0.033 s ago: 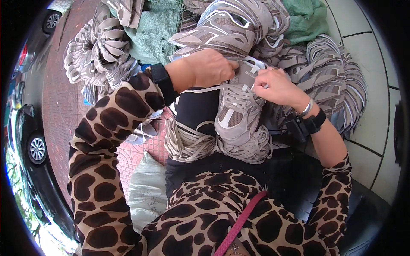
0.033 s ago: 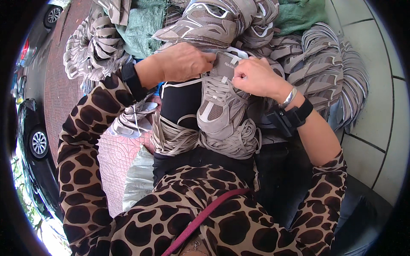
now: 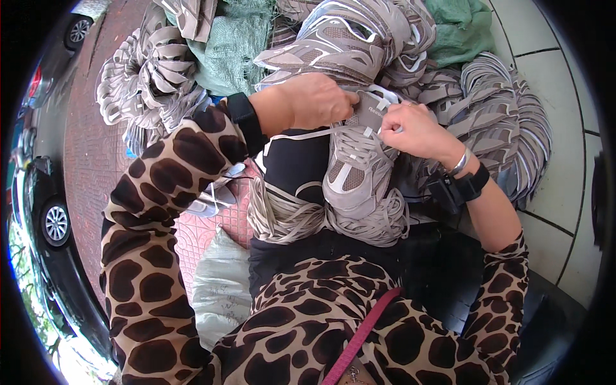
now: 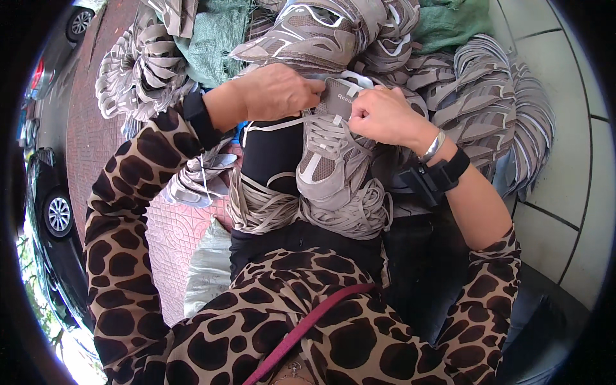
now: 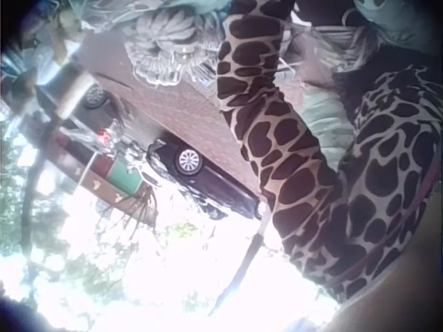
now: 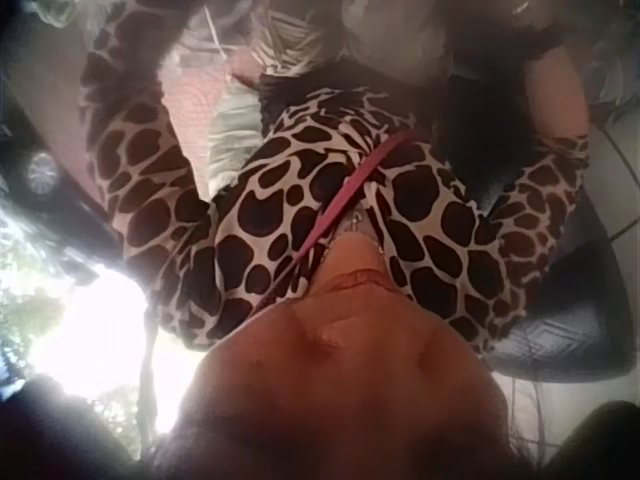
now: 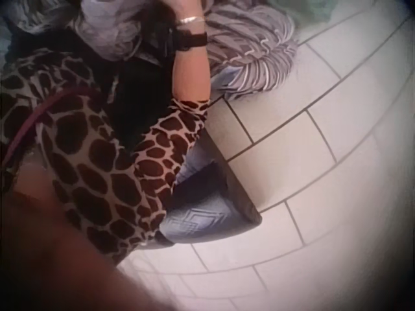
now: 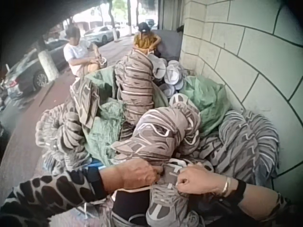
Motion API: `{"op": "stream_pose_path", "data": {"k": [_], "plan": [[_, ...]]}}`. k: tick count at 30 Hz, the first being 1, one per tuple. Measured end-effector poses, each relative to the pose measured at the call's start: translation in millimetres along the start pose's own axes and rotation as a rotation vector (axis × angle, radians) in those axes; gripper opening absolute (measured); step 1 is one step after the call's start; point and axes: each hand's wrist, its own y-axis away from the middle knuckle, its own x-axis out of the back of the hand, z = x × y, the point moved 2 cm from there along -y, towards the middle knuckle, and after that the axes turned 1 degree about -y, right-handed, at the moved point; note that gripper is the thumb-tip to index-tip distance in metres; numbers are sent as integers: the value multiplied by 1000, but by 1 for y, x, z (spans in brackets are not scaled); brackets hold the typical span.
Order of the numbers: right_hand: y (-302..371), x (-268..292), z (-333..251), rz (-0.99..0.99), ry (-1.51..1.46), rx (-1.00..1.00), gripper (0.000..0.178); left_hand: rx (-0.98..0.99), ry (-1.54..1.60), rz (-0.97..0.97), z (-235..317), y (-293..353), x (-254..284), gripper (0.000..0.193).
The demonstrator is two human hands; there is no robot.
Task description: The person repeatedly threads and ties shoelaces on a single beige sneaker held on their lap. They pull the laces through eyelets, adjust tension, and tie knots, then repeat the process on the same shoe multiple times.
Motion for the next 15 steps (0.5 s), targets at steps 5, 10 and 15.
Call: {"op": "stream_pose_path", "data": {"k": [5,10,15], "plan": [[-19,1,-4,226,-360,-164,17,-64,5,-38,-4,1,-1,16],[-14,52,13,656,-1260,-192,14,154,209,-134,0,-10,3,14],[-14,28,14,482,-1575,-121,17,436,291,-109,8,-13,-8,14]]}}
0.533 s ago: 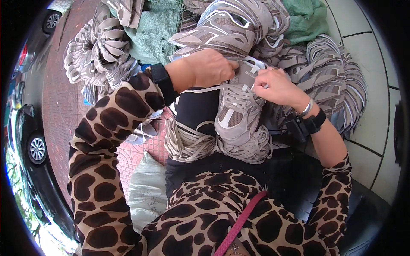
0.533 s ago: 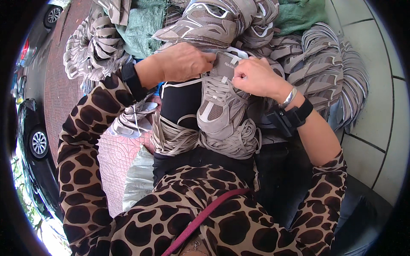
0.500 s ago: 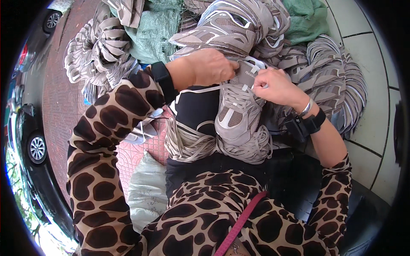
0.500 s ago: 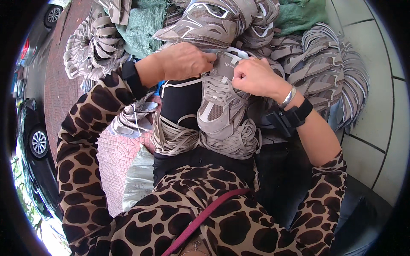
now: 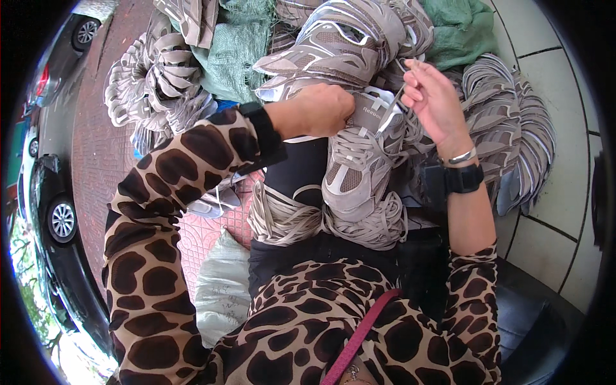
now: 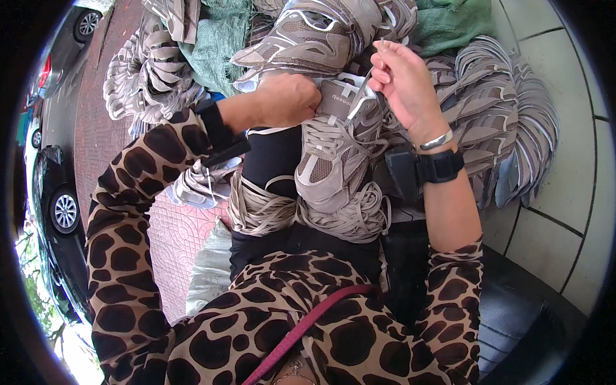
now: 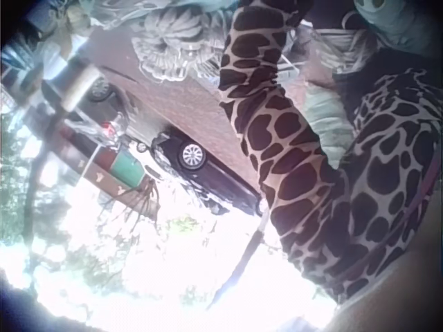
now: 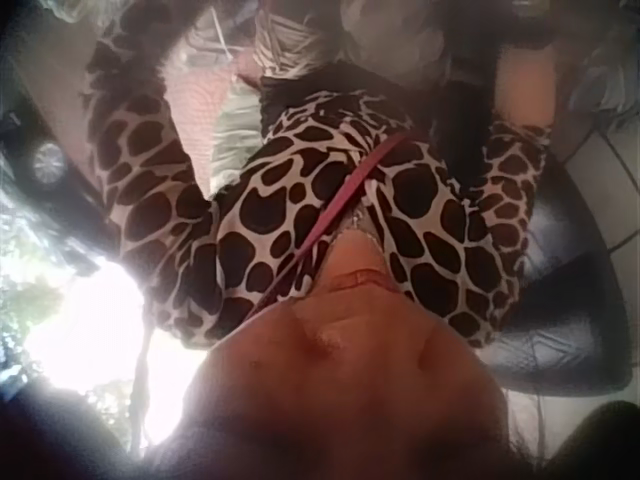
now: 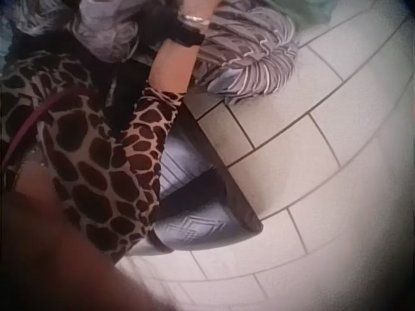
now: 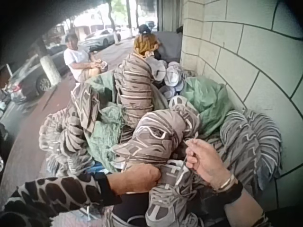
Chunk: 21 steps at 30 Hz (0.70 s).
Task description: The person repeatedly threads and ties shoelaces on a single beige sneaker held on their lap. They pull the laces through eyelets, adjust tension, and tie knots, then repeat the process on the same shoe multiple times.
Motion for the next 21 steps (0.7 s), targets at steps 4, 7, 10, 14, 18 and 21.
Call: {"op": "stream_pose_path", "data": {"k": [4,7,10,14,18,21], "plan": [[-3,9,9,-103,-30,-53,26,25,499,410,2,-3,23,10],[-5,-8,13,-210,-66,-100,27,63,931,557,10,-10,78,8],[-5,-32,6,-255,-146,-82,27,-67,664,661,-1,-27,79,14],[-10,-31,-2,-377,-137,-135,23,-80,848,601,-11,-31,75,18],[-36,-8,-47,-79,147,141,15,90,595,833,-5,0,69,21],[-76,80,-117,27,102,215,21,70,408,626,22,26,43,24]]}}
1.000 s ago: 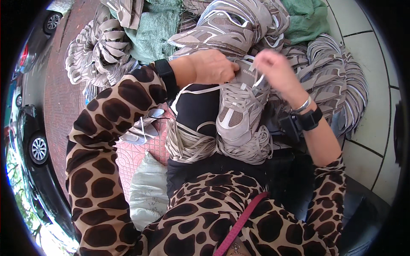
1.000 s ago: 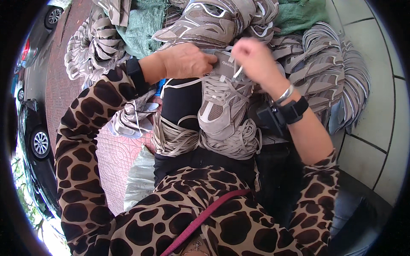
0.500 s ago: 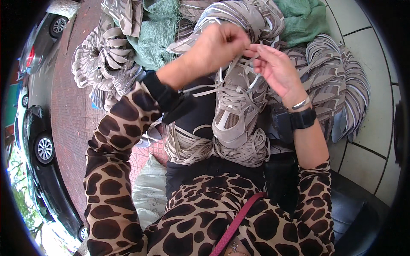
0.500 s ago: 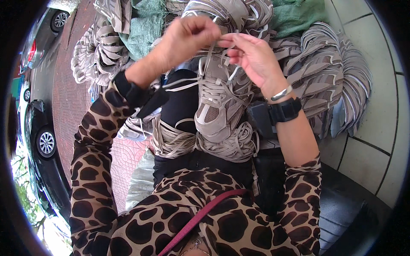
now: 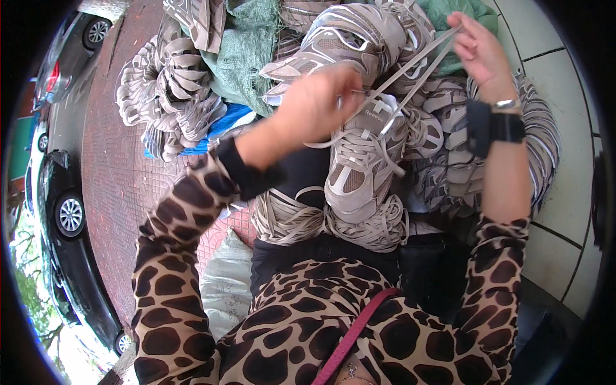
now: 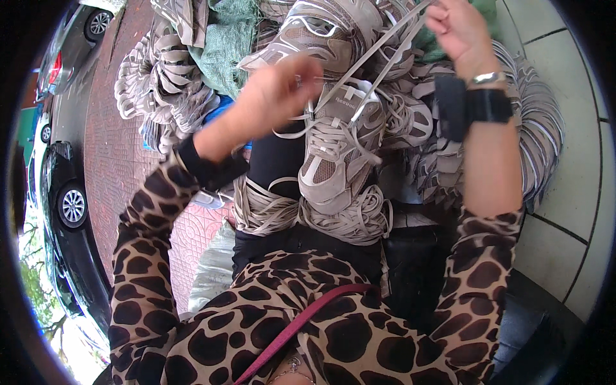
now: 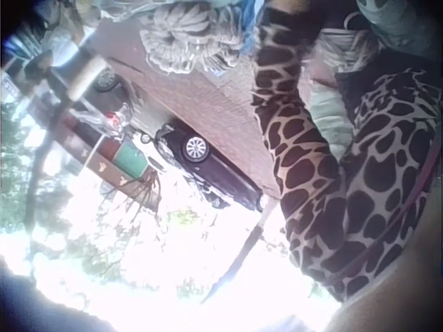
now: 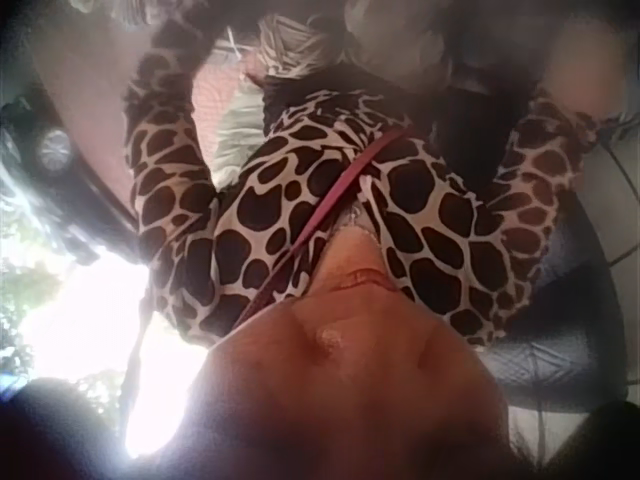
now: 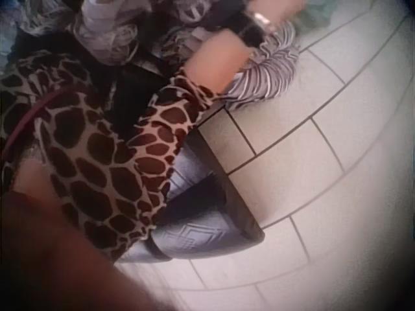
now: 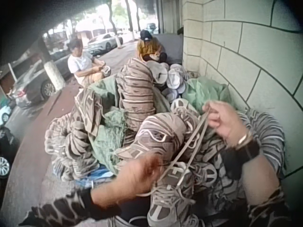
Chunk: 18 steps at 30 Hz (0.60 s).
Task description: The person repeatedly threads and ties shoelaces on a single beige sneaker held on their lap. They pull the laces through eyelets, adjust tension, and tie knots, then repeat the process on the same shoe multiple times.
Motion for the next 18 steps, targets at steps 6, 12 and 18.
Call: {"op": "stream_pose_path", "data": {"k": [6,12,18], "plan": [[14,-55,-34,9,451,19,22,7,-503,-125,-4,58,-47,31],[18,-49,-34,18,377,8,24,120,-547,-96,-6,48,-58,16],[17,-51,-45,69,242,37,23,115,-595,122,-23,49,-54,8]]}}
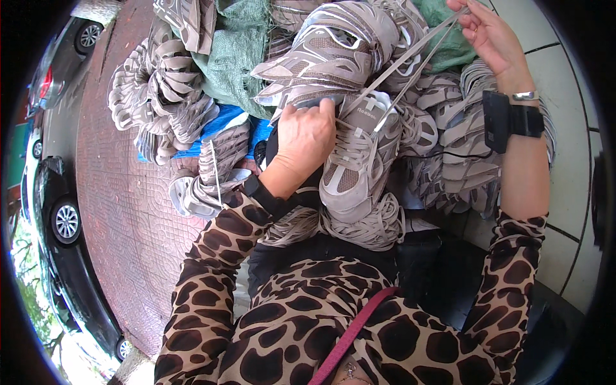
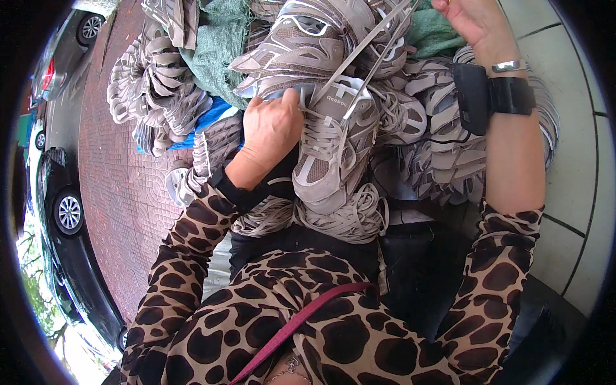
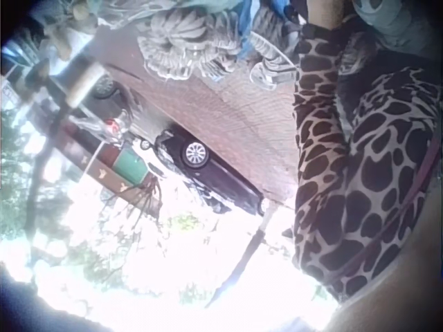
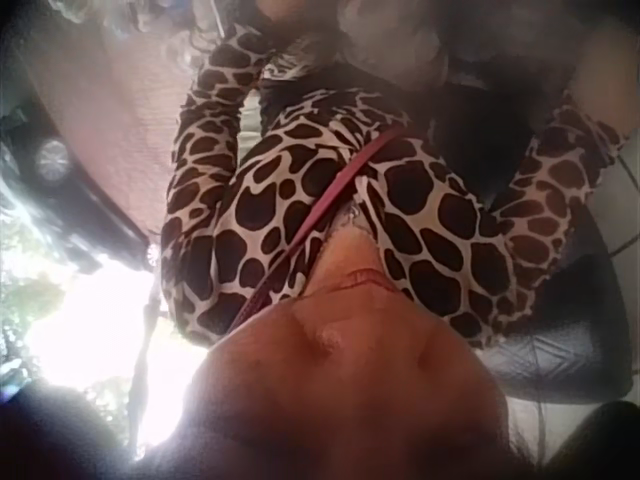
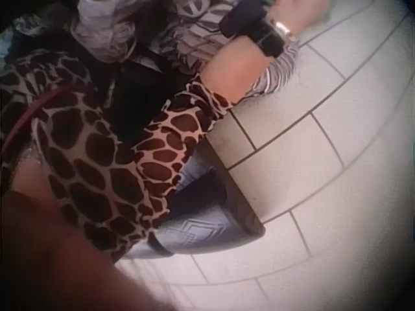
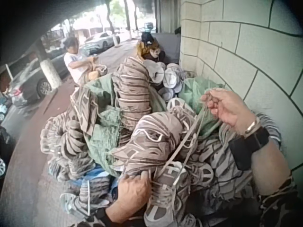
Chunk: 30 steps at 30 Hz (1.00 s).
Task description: The person repeatedly threads and ties shoelaces on a single beige sneaker held on their lap. They pull the laces through eyelets, adjust tension, and tie knots, then repeat the process on the same shoe multiple times.
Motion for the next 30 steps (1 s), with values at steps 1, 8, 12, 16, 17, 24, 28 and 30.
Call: {"op": "stream_pose_path", "data": {"k": [1,8,12,16,17,24,28,30], "plan": [[-2,3,-3,26,-25,13,22,44,-9,-26,-3,-2,1,7],[-33,43,-17,79,-222,152,18,527,953,-368,-40,6,-2,12],[-52,73,-25,39,-280,186,18,403,1192,-523,-45,11,10,7],[-81,131,-31,203,579,568,26,226,871,-375,-38,7,14,10],[-79,116,-30,193,340,482,27,215,797,-312,-31,6,21,12],[-54,83,-44,201,-154,273,30,-388,652,-152,26,-19,9,20],[-49,85,-51,74,-182,232,19,-420,653,-194,31,-38,-2,18],[-46,81,-55,84,-68,268,21,-266,639,-152,36,-36,1,20]]}}
